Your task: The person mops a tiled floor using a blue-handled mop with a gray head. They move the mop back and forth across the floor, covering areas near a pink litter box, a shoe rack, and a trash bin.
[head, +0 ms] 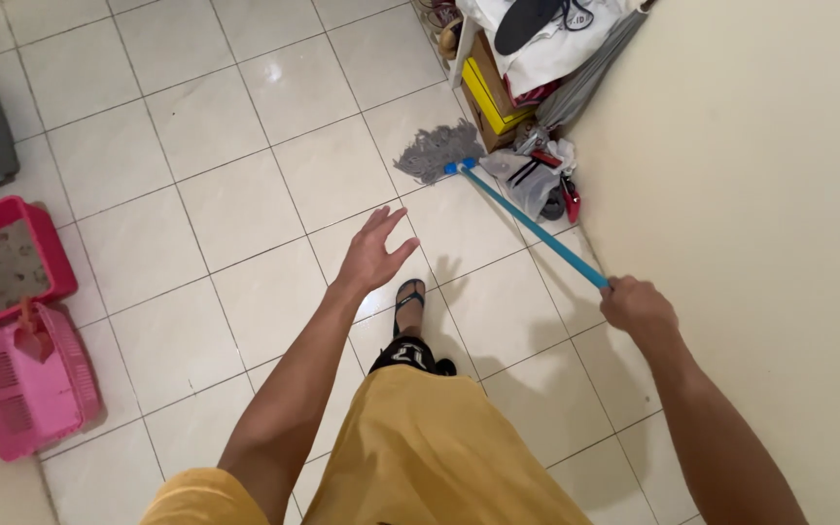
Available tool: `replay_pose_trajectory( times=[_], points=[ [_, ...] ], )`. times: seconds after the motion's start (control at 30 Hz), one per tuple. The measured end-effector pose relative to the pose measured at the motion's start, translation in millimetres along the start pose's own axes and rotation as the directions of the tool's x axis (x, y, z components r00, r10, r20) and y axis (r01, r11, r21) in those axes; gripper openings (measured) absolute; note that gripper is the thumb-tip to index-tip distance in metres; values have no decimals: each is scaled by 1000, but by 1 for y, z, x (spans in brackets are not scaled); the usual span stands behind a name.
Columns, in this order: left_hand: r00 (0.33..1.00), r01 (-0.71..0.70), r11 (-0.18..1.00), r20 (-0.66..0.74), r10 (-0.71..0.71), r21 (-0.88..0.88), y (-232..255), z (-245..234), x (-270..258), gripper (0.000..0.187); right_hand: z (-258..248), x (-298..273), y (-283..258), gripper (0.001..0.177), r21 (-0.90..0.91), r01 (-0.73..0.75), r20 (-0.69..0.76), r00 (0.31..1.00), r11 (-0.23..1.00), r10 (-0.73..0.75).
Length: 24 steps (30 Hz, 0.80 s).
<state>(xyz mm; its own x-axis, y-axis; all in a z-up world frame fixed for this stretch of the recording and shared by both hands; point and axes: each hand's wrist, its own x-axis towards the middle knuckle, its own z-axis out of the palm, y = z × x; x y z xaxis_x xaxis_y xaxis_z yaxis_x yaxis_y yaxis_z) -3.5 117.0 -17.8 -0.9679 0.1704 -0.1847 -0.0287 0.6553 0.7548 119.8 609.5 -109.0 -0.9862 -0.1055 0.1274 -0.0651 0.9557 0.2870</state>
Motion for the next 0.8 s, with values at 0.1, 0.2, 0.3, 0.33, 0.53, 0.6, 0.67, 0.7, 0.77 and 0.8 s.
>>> replay_pose_trajectory(
  times=[0.1,0.2,0.3,0.33,0.53,0.6,0.67,0.7,0.77,0.8],
  points=[
    [1000,27,999,4,-27,22,-5,-10,24,63,-55,110,-16,58,67,-449,779,581,891,235],
    [999,0,1000,-48,1,17,-3,-25,39,62,-54,156,-26,53,87,-407,737,641,909,217],
    [995,-10,1000,-95,11,13,-7,-35,48,61,-49,196,-43,46,86,-369,721,664,926,198],
    [995,-5,1000,-97,6,10,-11,-36,50,61,-41,204,-48,46,85,-364,721,665,927,195],
    [985,-48,999,-166,46,-9,-17,-40,49,58,-29,209,-64,37,-79,284,726,674,956,-140],
    [992,2,1000,-127,-1,3,-15,-37,43,60,-19,191,-56,43,2,248,725,667,969,-172],
    [993,-12,1000,-119,13,7,-13,-27,36,60,5,172,-42,50,82,10,731,679,997,-67],
    [994,-27,1000,-109,28,9,-12,-22,32,60,16,161,-34,58,154,-228,746,665,961,38],
    [996,-22,1000,-84,23,13,-4,-13,22,61,16,129,-21,62,136,-226,753,657,965,48],
    [998,-10,1000,-60,10,15,1,-7,17,62,16,111,-14,66,116,-217,762,646,969,54]
  ],
)
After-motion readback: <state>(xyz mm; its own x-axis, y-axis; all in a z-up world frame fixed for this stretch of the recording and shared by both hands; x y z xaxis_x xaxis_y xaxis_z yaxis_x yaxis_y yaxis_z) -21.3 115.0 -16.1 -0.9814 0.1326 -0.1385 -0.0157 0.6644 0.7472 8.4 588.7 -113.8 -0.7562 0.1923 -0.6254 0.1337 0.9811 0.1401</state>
